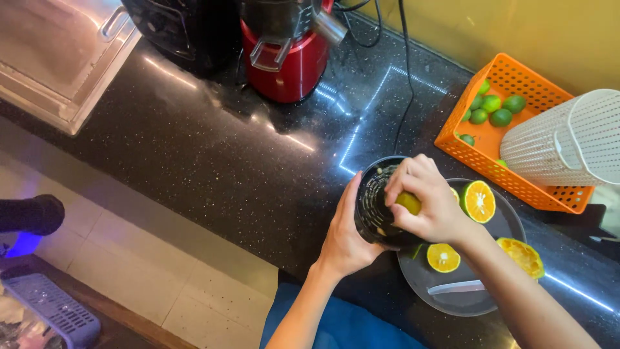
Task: Cutting oranges and lemons and using an electric juicer to extract juice.
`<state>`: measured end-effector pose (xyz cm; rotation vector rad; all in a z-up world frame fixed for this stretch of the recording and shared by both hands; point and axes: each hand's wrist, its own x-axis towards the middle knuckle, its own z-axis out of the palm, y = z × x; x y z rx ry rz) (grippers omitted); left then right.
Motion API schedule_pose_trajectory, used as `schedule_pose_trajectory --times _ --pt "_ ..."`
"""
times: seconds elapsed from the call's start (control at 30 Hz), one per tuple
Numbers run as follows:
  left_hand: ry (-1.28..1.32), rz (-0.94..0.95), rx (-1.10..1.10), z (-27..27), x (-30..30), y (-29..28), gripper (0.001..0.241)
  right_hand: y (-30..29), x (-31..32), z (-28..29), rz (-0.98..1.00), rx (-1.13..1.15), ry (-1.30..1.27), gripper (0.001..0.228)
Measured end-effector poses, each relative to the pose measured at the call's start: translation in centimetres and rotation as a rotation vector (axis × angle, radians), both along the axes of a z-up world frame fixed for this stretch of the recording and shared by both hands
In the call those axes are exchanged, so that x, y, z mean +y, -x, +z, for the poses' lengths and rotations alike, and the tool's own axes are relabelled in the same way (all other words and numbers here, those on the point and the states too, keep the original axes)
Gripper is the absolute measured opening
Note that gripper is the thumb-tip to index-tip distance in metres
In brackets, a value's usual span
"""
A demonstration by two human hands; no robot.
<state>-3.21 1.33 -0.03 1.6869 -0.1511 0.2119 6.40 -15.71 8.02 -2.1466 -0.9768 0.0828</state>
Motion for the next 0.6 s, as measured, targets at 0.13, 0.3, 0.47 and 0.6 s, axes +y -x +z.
schedule_pose_trajectory --times 0.13,0.3,0.47,0.6 --pt "0.01 0.008 -0.027 -0.3 -0.1 0.1 0.125 -0.2 0.3 -0.2 -0.003 -0.072 0.07 0.01" --pt "0.011 0.034 -0.047 0.1 -0.1 -0.1 0.124 1.9 0.6 -1.0 -0.152 -0.248 0.11 0.018" --pt "-0.027 0.056 -0.047 0.1 -0.1 0.1 0.117 3.1 1.6 -0.6 -0.132 -0.365 0.069 0.016" --pt "-0.043 0.048 -0.019 -0.1 -0.2 0.2 0.112 3.7 1.7 0.0 -0.02 -0.329 0.068 0.018"
